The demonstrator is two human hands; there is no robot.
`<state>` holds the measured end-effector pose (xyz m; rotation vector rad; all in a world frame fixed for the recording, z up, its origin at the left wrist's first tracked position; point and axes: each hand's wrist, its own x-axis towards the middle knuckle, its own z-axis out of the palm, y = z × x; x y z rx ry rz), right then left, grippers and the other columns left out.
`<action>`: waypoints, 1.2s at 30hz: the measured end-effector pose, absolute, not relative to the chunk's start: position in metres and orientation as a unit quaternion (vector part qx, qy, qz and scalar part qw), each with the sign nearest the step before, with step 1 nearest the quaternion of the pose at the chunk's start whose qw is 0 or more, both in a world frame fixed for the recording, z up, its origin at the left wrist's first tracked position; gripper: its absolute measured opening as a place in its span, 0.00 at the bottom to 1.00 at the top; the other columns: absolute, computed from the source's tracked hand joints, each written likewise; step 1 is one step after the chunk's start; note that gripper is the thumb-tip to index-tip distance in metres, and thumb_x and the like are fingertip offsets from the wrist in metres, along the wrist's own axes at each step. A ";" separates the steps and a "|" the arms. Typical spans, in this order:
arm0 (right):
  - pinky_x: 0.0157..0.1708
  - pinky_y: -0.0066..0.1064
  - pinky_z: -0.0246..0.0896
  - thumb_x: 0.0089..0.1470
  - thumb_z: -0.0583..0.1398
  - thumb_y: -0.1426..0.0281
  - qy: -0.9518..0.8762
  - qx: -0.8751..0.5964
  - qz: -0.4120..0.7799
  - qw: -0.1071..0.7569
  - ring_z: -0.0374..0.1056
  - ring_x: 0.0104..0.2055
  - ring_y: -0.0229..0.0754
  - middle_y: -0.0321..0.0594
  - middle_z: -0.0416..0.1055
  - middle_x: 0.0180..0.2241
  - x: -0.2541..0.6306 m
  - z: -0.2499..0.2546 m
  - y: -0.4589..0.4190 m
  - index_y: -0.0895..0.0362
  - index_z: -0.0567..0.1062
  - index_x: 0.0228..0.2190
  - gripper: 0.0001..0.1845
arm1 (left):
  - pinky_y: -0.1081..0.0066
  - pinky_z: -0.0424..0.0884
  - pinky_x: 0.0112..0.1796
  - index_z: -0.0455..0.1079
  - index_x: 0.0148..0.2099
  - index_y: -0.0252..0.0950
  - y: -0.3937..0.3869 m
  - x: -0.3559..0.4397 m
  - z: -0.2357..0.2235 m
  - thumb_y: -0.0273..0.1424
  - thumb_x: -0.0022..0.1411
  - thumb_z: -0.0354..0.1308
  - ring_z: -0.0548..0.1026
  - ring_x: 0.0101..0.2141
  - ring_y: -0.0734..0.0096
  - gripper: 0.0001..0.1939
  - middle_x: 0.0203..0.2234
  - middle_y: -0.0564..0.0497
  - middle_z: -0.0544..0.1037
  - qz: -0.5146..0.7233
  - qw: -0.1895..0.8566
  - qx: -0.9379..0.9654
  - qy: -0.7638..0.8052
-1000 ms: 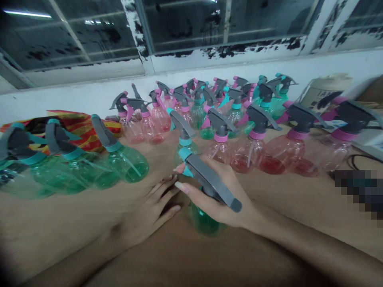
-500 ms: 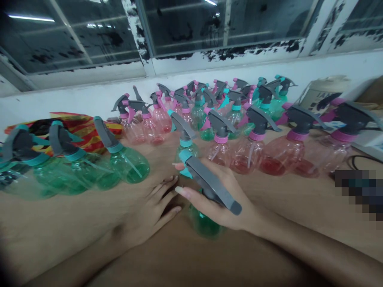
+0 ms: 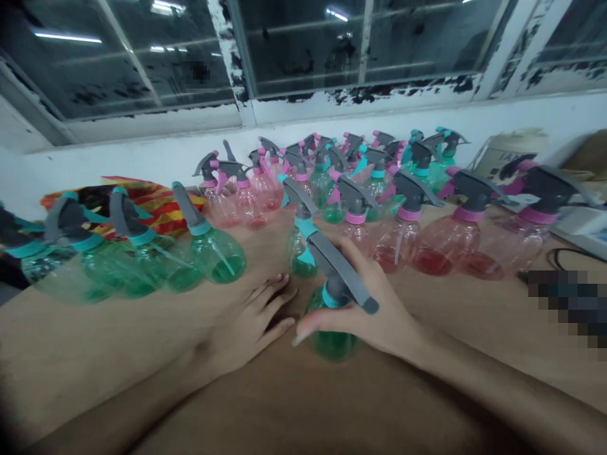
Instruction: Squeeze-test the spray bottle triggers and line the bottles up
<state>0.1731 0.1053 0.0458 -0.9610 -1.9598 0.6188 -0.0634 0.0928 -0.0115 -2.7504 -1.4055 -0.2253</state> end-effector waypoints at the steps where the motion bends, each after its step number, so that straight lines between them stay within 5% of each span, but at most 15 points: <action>1: 0.38 0.40 0.73 0.38 0.70 0.51 -0.776 -0.393 0.254 0.422 0.74 0.43 0.53 0.35 0.75 0.46 0.176 0.045 0.104 0.42 0.63 0.59 0.47 | 0.51 0.59 0.61 0.61 0.63 0.31 0.093 -0.063 -0.011 0.41 0.71 0.49 0.60 0.63 0.53 0.25 0.63 0.37 0.64 -0.071 0.024 -0.887 -0.456; 4: 0.48 0.45 0.70 0.37 0.71 0.50 -0.774 -0.425 0.239 0.404 0.69 0.53 0.57 0.37 0.70 0.55 0.186 0.043 0.093 0.41 0.58 0.62 0.52 | 0.53 0.59 0.61 0.62 0.62 0.32 0.093 -0.062 -0.010 0.41 0.71 0.48 0.60 0.63 0.54 0.25 0.63 0.38 0.64 -0.066 0.030 -0.886 -0.458; 12: 0.46 0.48 0.70 0.50 0.62 0.46 -0.790 -0.500 0.065 0.349 0.72 0.48 0.56 0.44 0.76 0.43 0.200 0.039 0.063 0.53 0.71 0.47 0.30 | 0.55 0.58 0.61 0.63 0.62 0.30 0.087 -0.063 -0.009 0.39 0.73 0.45 0.59 0.64 0.55 0.23 0.62 0.38 0.65 -0.068 0.051 -0.890 -0.448; 19: 0.50 0.49 0.66 0.51 0.62 0.47 -0.816 -0.474 0.035 0.329 0.71 0.51 0.56 0.46 0.76 0.47 0.169 0.045 0.079 0.54 0.71 0.50 0.31 | 0.57 0.60 0.60 0.63 0.63 0.33 0.051 -0.093 -0.005 0.39 0.73 0.43 0.60 0.64 0.56 0.23 0.63 0.41 0.64 -0.052 0.083 -0.891 -0.443; 26: 0.39 0.46 0.69 0.53 0.61 0.49 -0.824 -0.477 0.016 0.305 0.74 0.40 0.56 0.49 0.76 0.39 0.106 0.046 0.114 0.59 0.74 0.43 0.28 | 0.56 0.62 0.59 0.61 0.64 0.35 0.016 -0.128 -0.005 0.42 0.73 0.40 0.62 0.63 0.58 0.25 0.63 0.43 0.64 -0.026 0.120 -0.882 -0.455; 36: 0.43 0.44 0.68 0.52 0.63 0.50 -0.821 -0.495 -0.014 0.285 0.71 0.49 0.57 0.51 0.75 0.47 0.087 0.049 0.129 0.61 0.72 0.48 0.31 | 0.53 0.63 0.59 0.63 0.63 0.35 0.016 -0.128 -0.003 0.42 0.73 0.42 0.62 0.62 0.56 0.24 0.62 0.42 0.66 -0.049 0.073 -0.877 -0.472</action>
